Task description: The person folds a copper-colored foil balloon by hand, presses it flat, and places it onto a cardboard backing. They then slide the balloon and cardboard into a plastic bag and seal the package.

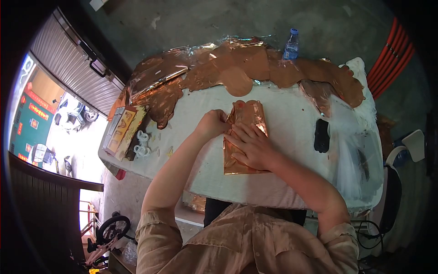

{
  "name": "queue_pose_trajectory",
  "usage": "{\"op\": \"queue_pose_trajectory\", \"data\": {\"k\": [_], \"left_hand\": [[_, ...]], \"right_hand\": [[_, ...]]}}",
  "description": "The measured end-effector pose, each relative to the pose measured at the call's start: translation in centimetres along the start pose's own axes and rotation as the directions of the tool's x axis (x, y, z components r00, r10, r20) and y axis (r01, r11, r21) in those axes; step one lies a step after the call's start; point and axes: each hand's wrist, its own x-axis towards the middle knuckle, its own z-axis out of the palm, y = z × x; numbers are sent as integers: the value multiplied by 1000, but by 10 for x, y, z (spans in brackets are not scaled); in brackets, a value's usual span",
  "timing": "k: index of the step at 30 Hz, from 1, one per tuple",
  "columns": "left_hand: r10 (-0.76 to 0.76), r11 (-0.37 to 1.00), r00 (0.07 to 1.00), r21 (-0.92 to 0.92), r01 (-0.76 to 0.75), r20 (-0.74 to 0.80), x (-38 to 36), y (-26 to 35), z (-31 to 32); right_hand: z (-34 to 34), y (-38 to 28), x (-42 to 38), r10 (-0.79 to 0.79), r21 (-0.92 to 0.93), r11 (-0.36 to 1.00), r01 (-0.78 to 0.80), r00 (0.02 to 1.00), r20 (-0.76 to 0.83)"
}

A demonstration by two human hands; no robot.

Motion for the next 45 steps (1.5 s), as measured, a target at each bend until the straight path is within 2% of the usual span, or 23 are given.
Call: {"op": "queue_pose_trajectory", "data": {"k": [1,3,4,6,12,16,20,25,26,28,29,30,31,32,34,35,37,38,40,41,43,45], "left_hand": [[-2,1000,1000,0,2,-1,2,-3,-1],[-83,955,992,-276,107,96,7,-8,-4],[-85,955,992,-276,108,95,9,-10,-7],[-141,902,965,-373,218,223,11,-11,-12],[-170,951,953,-210,225,252,5,0,-15],[-179,951,949,-201,234,260,8,-4,-11],[-137,921,962,-326,212,238,8,-15,-7],[-91,926,982,-349,145,167,-1,-14,-2],[-67,920,985,-373,123,161,0,-19,0],[-36,912,988,-398,95,153,-4,-20,0],[-38,913,987,-396,97,153,-6,-20,0],[-39,913,988,-396,97,152,-9,-19,-1],[-33,912,988,-399,90,149,-13,-19,-1],[-8,893,989,-444,74,148,-18,-20,-1],[13,869,989,-491,61,147,-27,-24,0],[38,861,990,-507,35,133,-33,-26,0],[60,853,991,-522,13,123,-40,-32,2],[99,826,986,-564,-7,133,-42,-36,4],[137,795,980,-607,-22,144,-44,-39,8],[138,785,979,-619,-17,149,-45,-39,9],[135,776,979,-630,-9,153,-49,-38,9],[125,757,977,-653,20,174,-53,-37,6]], "right_hand": [[1,0,0,3,4,1000,-3,1000,-4],[1,0,0,2,0,1000,-2,1000,0],[2,0,0,3,-5,1000,-3,1000,4],[1,0,0,-2,-6,1000,2,1000,-1],[1,0,0,1,10,1000,-1,1000,5],[0,1,0,4,10,1000,-4,1000,23],[-1,1,0,8,17,1000,-9,1000,25],[-5,3,0,139,292,947,-134,990,4],[-6,6,1,140,288,948,-134,990,1],[-6,16,2,184,521,836,-173,982,31],[-6,22,1,185,515,840,-172,982,27],[-7,28,1,235,768,617,-172,972,29],[-8,34,-2,279,935,324,-143,959,50],[-9,40,-7,277,933,329,-143,960,50],[-14,49,-17,467,805,578,-131,863,-194],[-15,54,-22,466,806,577,-134,864,-190],[-20,57,-26,603,762,549,-344,794,-76],[-22,60,-27,605,762,548,-346,793,-74],[-48,50,-23,517,881,123,-457,787,337],[-49,52,-22,517,880,120,-460,786,340],[-50,59,-21,424,794,42,-606,731,535],[-50,64,-20,404,789,21,-614,727,556]]}}
